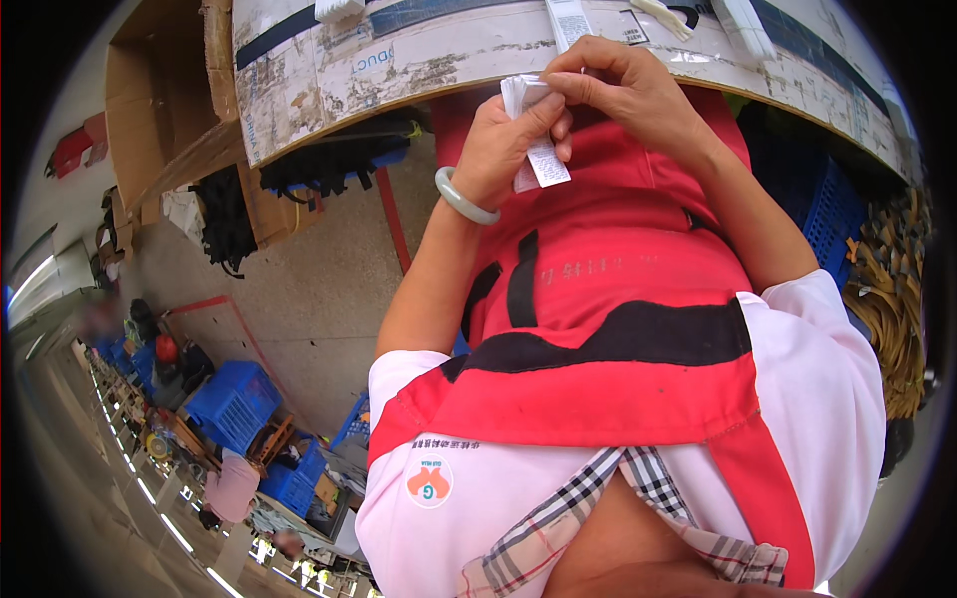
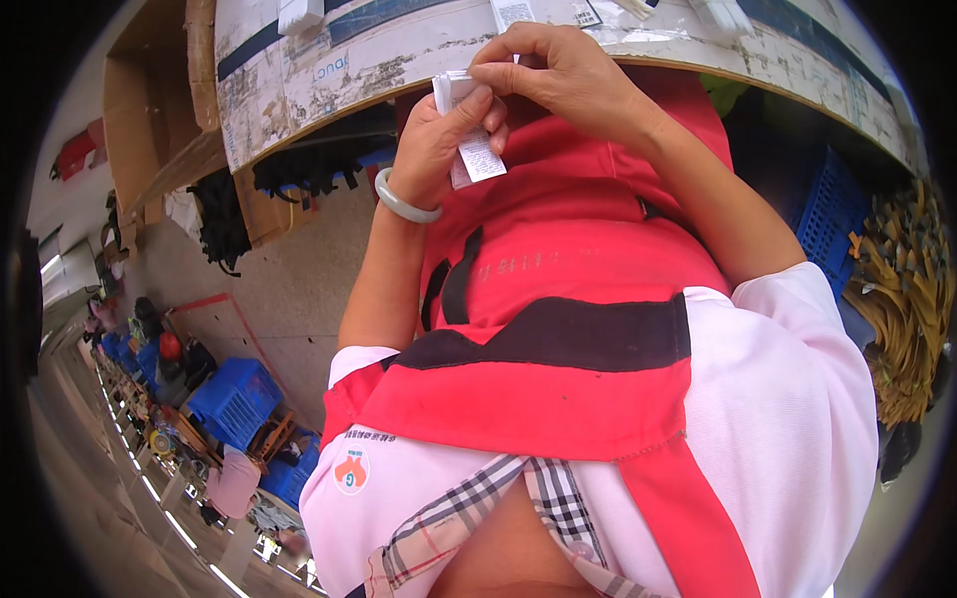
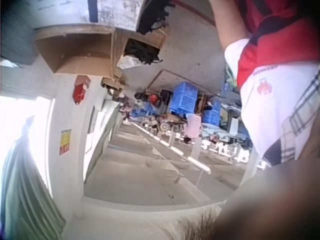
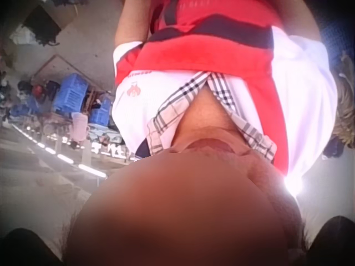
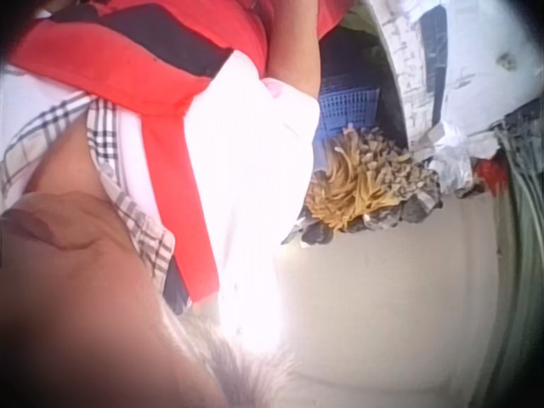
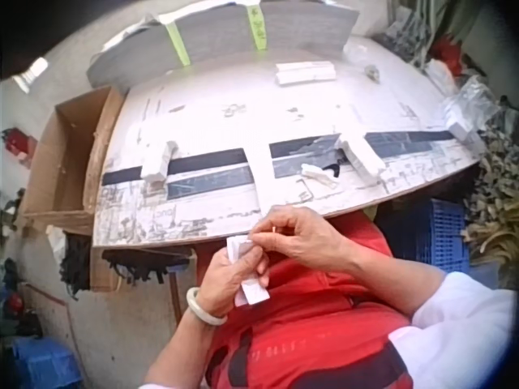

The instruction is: The recorder prepares a mug and then folds a long strip of printed product labels into a neat stack at a workshop table.

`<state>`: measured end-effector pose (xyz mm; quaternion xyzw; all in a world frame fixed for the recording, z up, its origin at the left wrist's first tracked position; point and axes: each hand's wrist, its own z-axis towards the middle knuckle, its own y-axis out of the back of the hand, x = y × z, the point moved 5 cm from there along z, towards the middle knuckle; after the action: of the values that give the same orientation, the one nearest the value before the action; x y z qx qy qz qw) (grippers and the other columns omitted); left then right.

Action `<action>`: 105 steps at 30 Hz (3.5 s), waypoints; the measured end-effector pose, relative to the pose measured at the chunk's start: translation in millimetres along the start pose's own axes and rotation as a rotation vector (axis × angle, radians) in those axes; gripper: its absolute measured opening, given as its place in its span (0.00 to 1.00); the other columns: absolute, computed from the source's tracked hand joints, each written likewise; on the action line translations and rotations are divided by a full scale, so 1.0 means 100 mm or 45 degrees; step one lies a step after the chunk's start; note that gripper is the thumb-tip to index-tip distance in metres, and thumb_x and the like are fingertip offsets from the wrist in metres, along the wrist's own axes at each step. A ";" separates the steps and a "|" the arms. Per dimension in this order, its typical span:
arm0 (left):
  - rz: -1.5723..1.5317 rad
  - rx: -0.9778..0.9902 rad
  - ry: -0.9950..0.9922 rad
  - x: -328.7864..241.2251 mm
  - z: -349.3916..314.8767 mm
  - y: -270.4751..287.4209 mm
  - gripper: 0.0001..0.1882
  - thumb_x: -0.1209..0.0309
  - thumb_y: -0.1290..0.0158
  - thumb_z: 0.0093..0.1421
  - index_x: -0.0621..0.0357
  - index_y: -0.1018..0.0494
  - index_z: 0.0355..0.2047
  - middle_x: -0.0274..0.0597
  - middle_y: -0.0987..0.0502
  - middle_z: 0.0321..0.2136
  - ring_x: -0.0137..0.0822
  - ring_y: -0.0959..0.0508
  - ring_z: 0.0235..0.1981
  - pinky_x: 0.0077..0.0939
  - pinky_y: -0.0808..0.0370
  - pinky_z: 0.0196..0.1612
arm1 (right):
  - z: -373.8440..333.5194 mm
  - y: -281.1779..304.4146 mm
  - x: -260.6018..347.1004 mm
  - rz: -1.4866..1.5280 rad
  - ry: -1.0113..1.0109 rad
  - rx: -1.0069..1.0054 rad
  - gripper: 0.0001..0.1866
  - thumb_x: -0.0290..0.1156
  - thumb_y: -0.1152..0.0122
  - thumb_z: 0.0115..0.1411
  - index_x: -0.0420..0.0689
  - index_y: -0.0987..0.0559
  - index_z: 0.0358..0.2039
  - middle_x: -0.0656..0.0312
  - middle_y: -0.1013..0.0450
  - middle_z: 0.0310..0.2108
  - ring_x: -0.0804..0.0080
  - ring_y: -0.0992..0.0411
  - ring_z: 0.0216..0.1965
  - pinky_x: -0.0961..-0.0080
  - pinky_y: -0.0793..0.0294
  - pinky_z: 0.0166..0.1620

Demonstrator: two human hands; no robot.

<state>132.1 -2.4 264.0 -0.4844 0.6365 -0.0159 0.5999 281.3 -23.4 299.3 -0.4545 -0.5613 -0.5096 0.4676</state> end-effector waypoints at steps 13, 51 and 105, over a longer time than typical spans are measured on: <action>-0.016 -0.163 0.070 -0.03 -0.09 -0.02 0.09 0.68 0.47 0.66 0.61 0.24 0.38 0.30 0.30 0.19 0.20 0.34 0.17 0.16 0.40 0.18 | -0.12 -0.13 0.26 -0.482 0.251 0.088 0.24 0.38 0.35 0.59 0.45 0.25 0.54 0.55 0.28 0.43 0.62 0.28 0.41 0.72 0.27 0.45; 0.640 -0.454 -0.650 -0.44 0.03 0.06 0.12 0.84 0.48 0.55 0.64 0.22 0.38 0.31 0.21 0.29 0.21 0.25 0.29 0.17 0.27 0.31 | 0.18 0.21 0.23 -0.404 0.332 -0.056 0.09 0.29 0.36 0.60 0.40 0.18 0.39 0.64 0.24 0.36 0.79 0.27 0.36 0.82 0.27 0.40; 0.428 -0.438 -0.411 -0.25 0.22 0.16 0.08 0.77 0.40 0.58 0.63 0.21 0.39 0.38 0.21 0.26 0.20 0.30 0.18 0.13 0.38 0.20 | 0.57 0.49 -0.09 -0.621 0.430 -0.449 0.04 0.27 0.33 0.57 0.41 0.17 0.33 0.61 0.28 0.33 0.71 0.28 0.29 0.76 0.29 0.31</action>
<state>135.3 34.7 267.2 -0.4631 0.5975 0.2691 0.5968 327.1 36.5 294.6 -0.2898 -0.4714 -0.7637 0.3326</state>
